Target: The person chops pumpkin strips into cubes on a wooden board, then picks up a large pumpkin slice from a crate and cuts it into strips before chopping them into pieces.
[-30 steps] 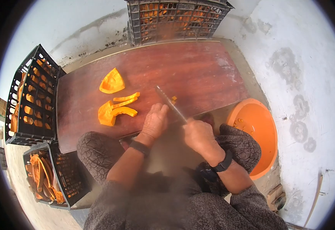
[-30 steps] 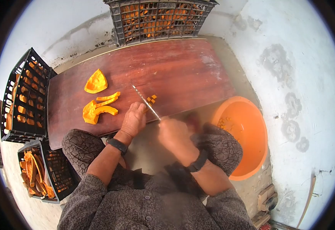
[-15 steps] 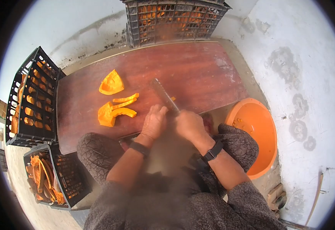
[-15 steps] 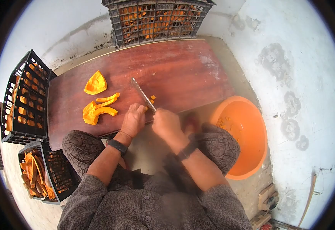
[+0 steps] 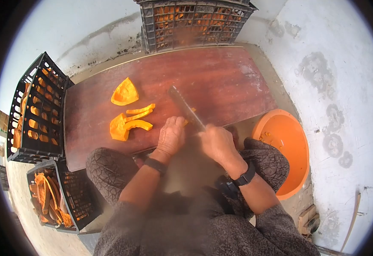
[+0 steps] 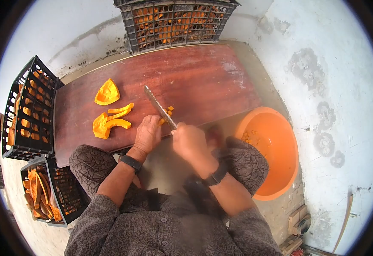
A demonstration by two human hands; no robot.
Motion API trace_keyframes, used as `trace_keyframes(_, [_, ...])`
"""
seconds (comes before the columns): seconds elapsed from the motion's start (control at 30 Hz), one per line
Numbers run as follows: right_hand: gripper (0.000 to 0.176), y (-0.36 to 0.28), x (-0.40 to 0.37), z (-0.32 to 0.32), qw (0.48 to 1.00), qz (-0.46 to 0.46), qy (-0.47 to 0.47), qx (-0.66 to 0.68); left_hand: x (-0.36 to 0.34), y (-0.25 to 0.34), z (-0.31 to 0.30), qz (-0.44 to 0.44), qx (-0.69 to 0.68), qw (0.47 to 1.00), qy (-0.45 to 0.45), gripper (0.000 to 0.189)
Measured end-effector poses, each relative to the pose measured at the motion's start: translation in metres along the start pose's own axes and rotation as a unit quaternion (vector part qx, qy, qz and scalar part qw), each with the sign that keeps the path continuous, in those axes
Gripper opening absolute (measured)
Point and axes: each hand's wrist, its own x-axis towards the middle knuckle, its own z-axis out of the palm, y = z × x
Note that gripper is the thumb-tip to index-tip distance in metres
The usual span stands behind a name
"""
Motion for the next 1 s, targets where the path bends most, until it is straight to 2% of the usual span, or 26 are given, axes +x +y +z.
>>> trace_keyframes(0.07, [0.019, 0.001, -0.004, 0.002, 0.999, -0.020, 0.003, -0.033, 0.000, -0.002, 0.002, -0.004, 0.009, 1.000, -0.017, 0.020])
trace_keyframes(0.17, [0.017, -0.002, -0.011, -0.001, 0.999, -0.025, -0.006, -0.044, -0.002, -0.003, 0.001, -0.003, 0.008, 1.000, -0.030, 0.021])
trace_keyframes(0.27, [0.024, -0.001, -0.014, -0.003, 0.999, -0.020, -0.014, -0.035, 0.000, -0.002, 0.000, 0.009, -0.004, 1.000, -0.023, 0.019])
trace_keyframes(0.5, [0.019, 0.003, -0.014, 0.001, 0.998, -0.019, -0.043, -0.041, 0.001, -0.004, 0.000, 0.013, -0.003, 0.999, -0.030, 0.017])
trace_keyframes(0.6, [0.014, 0.008, -0.009, 0.016, 0.995, -0.061, -0.052, -0.058, 0.001, -0.006, 0.004, 0.020, -0.001, 1.000, -0.016, 0.015])
trace_keyframes(0.7, [0.007, 0.002, 0.000, 0.026, 0.994, -0.055, -0.038, -0.086, 0.002, -0.005, 0.003, 0.009, -0.017, 1.000, -0.014, 0.013])
trace_keyframes(0.87, [0.014, -0.003, 0.016, 0.026, 0.995, 0.005, -0.061, -0.075, -0.004, -0.011, 0.006, 0.007, -0.025, 0.999, -0.027, 0.015])
trace_keyframes(1.0, [0.017, 0.008, 0.019, 0.033, 0.998, 0.032, -0.042, -0.032, -0.004, -0.009, 0.002, 0.015, -0.042, 0.999, -0.021, 0.018])
